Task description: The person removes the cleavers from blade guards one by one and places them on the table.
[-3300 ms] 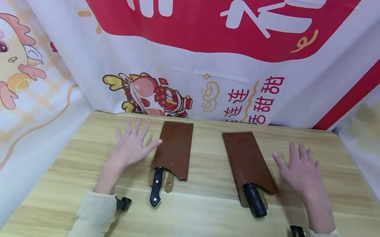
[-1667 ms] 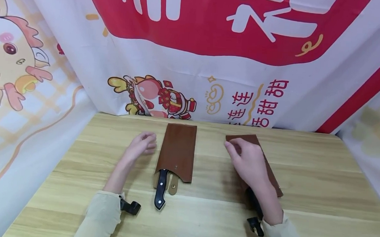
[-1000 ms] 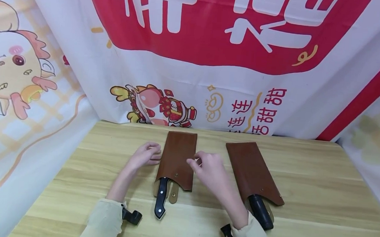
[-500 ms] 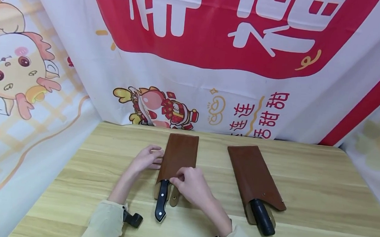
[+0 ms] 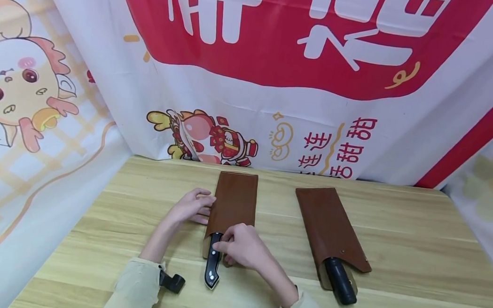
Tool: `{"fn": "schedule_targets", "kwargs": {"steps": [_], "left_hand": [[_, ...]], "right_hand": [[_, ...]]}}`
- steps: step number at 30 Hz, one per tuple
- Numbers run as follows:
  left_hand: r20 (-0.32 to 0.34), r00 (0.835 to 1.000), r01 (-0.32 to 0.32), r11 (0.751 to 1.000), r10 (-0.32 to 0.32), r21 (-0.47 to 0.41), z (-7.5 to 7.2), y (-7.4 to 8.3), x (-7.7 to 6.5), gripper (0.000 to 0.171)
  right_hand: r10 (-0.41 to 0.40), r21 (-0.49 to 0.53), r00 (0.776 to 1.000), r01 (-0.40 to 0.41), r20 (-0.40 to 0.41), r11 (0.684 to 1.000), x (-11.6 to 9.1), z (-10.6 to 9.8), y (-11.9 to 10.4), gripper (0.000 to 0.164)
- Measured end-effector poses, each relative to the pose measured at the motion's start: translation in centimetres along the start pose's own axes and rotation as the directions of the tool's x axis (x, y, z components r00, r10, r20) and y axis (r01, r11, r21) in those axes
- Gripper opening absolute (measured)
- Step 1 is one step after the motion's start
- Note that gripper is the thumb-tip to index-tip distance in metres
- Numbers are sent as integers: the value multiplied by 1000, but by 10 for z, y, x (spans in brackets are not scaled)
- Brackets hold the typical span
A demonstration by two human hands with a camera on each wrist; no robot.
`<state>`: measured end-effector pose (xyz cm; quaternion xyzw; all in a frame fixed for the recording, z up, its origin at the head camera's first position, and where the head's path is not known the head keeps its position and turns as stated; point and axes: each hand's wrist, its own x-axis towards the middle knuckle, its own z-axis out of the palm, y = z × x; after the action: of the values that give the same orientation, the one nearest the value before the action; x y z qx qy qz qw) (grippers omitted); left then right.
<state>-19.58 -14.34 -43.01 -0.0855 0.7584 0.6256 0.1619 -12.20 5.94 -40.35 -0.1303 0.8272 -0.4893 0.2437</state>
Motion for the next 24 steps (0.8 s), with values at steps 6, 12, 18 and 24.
{"fn": "schedule_targets", "kwargs": {"steps": [6, 12, 18, 24], "left_hand": [[5, 1000, 7, 1000, -7, 0, 0, 1, 0, 50], [-3, 1000, 19, 999, -19, 28, 2, 1, -1, 52], [4, 1000, 18, 998, -18, 55, 7, 2, 0, 54], [30, 999, -18, 995, 15, 100, 11, 1, -1, 59]], "right_hand": [[1, -36, 1000, 0, 12, 999, -2, 2, 0, 20], [-12, -9, 1000, 12, 24, 1000, -2, 3, 2, 21], [24, 9, 999, -24, 47, 1000, 0, 1, 5, 23], [37, 34, 997, -39, 61, 999, 1, 3, 5, 25]]}}
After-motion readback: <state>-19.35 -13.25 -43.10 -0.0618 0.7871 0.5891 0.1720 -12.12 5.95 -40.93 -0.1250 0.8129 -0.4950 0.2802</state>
